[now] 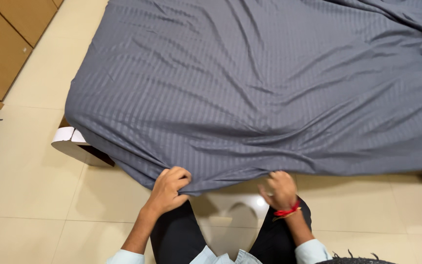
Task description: The person tucks the edges of a gray bedsheet under the mattress and smooths the surface by hand.
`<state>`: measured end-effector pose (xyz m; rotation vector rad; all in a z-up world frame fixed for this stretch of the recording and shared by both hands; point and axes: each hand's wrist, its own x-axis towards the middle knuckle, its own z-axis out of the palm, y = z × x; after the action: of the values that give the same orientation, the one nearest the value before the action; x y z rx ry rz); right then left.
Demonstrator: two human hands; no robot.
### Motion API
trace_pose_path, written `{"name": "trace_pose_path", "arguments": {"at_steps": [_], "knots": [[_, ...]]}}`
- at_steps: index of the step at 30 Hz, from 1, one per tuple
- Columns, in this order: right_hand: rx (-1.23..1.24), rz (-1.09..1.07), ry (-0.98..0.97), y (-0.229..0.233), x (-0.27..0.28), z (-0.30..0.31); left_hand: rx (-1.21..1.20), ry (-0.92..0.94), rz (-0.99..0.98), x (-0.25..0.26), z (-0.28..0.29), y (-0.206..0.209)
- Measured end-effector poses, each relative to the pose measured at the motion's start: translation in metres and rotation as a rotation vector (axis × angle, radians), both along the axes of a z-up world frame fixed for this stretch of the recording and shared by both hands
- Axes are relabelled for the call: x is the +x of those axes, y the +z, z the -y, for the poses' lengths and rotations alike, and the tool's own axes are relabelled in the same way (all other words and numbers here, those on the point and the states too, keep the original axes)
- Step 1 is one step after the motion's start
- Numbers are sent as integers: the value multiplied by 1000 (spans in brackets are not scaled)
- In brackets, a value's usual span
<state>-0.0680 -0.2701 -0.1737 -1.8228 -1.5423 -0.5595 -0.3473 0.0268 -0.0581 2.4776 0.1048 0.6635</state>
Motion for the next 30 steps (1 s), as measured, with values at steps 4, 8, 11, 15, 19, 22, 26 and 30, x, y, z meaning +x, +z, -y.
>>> {"name": "trace_pose_path", "arguments": {"at_steps": [4, 8, 11, 15, 19, 22, 26, 30], "knots": [[52, 136, -314, 10, -14, -32, 21, 21, -170, 3, 2, -5], [-3, 211, -674, 17, 13, -21, 50, 26, -132, -7, -8, -22], [-50, 272, -663, 19, 31, 10, -153, 58, -230, -15, -18, -19], [-27, 332, -524, 30, 42, 55, -66, 79, -238, -8, -18, -5], [-96, 309, -661, 30, 53, 107, 31, -6, -70, 5, -11, -12], [-148, 117, -504, 11, 65, 141, 88, -3, -32, 18, -16, -30], [-374, -150, -580, -13, 72, 179, 164, 25, -291, 32, -19, -77], [-1033, -267, -832, -34, 84, 202, 420, 52, -572, 40, -35, -129]]}}
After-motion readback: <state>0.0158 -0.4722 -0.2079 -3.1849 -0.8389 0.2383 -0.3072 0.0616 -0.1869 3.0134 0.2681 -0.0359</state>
